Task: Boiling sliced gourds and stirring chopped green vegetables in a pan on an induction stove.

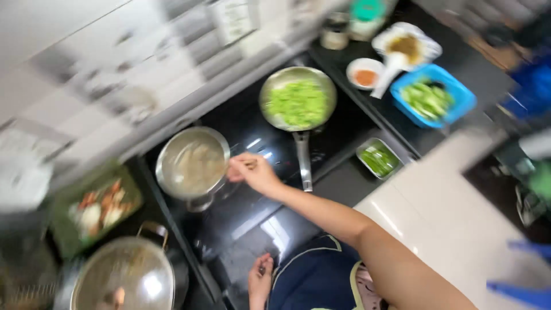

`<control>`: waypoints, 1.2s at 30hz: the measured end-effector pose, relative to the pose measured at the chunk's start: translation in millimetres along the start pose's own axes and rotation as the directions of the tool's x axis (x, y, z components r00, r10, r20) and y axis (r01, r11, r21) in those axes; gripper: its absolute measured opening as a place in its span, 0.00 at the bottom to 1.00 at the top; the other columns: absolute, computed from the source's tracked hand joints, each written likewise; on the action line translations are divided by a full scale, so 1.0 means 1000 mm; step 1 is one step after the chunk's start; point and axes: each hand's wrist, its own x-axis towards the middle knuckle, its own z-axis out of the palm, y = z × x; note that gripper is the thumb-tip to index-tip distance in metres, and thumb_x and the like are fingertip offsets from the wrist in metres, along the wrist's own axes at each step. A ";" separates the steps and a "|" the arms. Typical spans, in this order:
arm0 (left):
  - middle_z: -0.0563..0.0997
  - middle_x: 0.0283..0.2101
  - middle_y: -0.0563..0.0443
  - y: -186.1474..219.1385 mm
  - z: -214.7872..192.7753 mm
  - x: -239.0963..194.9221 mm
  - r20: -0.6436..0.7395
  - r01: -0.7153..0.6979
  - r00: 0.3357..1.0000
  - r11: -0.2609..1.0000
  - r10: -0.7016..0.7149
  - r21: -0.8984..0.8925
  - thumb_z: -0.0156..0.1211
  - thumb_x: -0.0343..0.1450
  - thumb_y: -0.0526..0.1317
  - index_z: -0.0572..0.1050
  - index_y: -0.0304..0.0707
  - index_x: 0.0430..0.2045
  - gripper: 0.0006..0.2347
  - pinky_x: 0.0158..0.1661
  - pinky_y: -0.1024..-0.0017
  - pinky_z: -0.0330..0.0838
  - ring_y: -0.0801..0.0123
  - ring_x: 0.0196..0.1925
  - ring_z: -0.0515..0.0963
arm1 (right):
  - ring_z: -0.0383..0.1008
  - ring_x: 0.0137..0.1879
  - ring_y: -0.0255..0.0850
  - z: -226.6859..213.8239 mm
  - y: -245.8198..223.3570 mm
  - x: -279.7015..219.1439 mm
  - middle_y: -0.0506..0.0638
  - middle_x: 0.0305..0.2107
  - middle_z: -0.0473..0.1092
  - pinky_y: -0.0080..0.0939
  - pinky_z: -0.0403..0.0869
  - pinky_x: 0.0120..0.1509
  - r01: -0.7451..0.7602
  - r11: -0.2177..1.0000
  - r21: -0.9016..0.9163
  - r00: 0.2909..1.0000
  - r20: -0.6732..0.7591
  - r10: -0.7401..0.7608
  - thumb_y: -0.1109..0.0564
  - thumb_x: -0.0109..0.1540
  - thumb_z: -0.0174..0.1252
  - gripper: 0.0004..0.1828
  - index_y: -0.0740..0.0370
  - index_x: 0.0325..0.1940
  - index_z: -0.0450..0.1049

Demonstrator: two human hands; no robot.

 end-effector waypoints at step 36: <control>0.84 0.44 0.42 0.230 0.201 0.015 0.253 -0.172 0.967 0.685 -0.018 0.708 0.61 0.70 0.49 0.77 0.46 0.50 0.16 0.51 0.57 0.74 0.49 0.49 0.82 | 0.78 0.45 0.65 -0.593 -0.124 -0.028 0.68 0.37 0.77 0.61 0.75 0.53 -0.673 0.000 -0.740 0.717 -0.652 -0.245 0.41 0.62 0.61 0.20 0.54 0.51 0.83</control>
